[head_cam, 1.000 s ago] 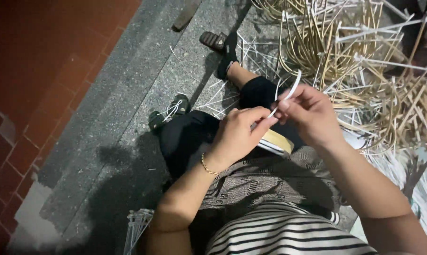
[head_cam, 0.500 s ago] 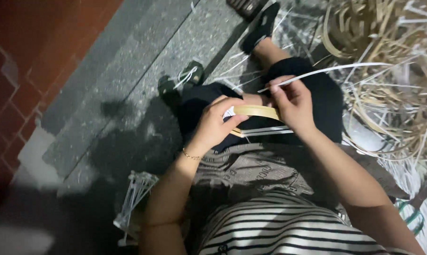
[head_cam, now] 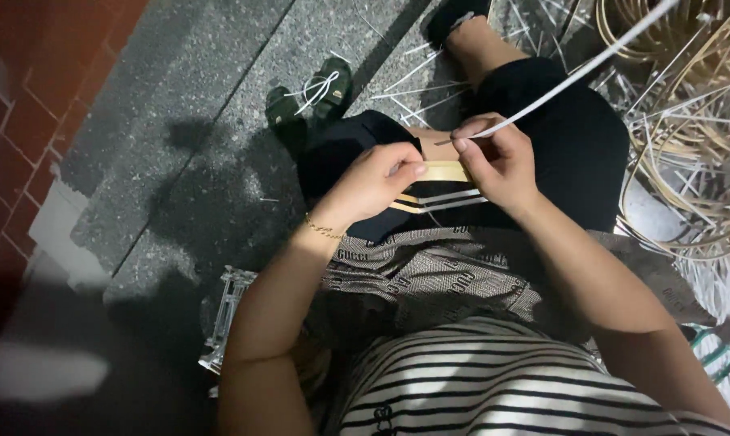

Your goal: The recorder is shown binding together thin wooden strips into a circular frame using white plastic ties.

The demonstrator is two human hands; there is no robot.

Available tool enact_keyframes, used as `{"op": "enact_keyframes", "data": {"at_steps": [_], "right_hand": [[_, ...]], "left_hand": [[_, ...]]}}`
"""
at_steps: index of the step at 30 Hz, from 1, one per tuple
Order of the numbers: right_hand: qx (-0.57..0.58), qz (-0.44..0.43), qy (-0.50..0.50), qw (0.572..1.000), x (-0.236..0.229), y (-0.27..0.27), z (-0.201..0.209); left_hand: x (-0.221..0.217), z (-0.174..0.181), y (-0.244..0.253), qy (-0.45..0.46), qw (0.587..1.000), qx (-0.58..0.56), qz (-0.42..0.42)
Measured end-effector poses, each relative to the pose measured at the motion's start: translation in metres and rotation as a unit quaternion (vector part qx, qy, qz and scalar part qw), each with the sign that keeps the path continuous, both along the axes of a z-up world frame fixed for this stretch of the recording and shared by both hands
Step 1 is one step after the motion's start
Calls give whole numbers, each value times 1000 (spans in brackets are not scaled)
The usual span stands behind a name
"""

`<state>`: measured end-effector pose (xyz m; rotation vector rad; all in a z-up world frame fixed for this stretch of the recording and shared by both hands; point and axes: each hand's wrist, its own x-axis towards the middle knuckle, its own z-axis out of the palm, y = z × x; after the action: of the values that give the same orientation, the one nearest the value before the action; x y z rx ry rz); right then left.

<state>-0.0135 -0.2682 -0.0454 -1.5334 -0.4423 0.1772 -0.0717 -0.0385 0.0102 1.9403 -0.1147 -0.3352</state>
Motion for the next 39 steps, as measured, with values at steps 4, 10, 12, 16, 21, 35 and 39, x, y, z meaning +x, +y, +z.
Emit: {"op": "enact_keyframes", "data": {"at_steps": [4, 10, 12, 16, 21, 35, 39], "right_hand": [[-35, 0, -94, 995, 1, -14, 15], [77, 47, -143, 986, -29, -46, 26], [71, 146, -209, 964, -29, -44, 27], [-97, 120, -507, 848, -28, -32, 21], [-109, 105, -508, 848, -26, -28, 18], [-105, 110, -515, 843, -21, -28, 44], [-85, 170, -384, 903, -19, -29, 62]], "left_hand": [[5, 5, -10, 15, 999, 33, -1], [-10, 11, -10, -88, 995, 11, -39], [-15, 11, -12, -78, 996, 31, -27], [-24, 14, -15, -87, 996, 27, -18], [-29, 16, -18, -99, 995, -7, 0], [-37, 17, -24, -183, 983, 2, 28], [-45, 22, -28, -208, 975, 70, 26]]}}
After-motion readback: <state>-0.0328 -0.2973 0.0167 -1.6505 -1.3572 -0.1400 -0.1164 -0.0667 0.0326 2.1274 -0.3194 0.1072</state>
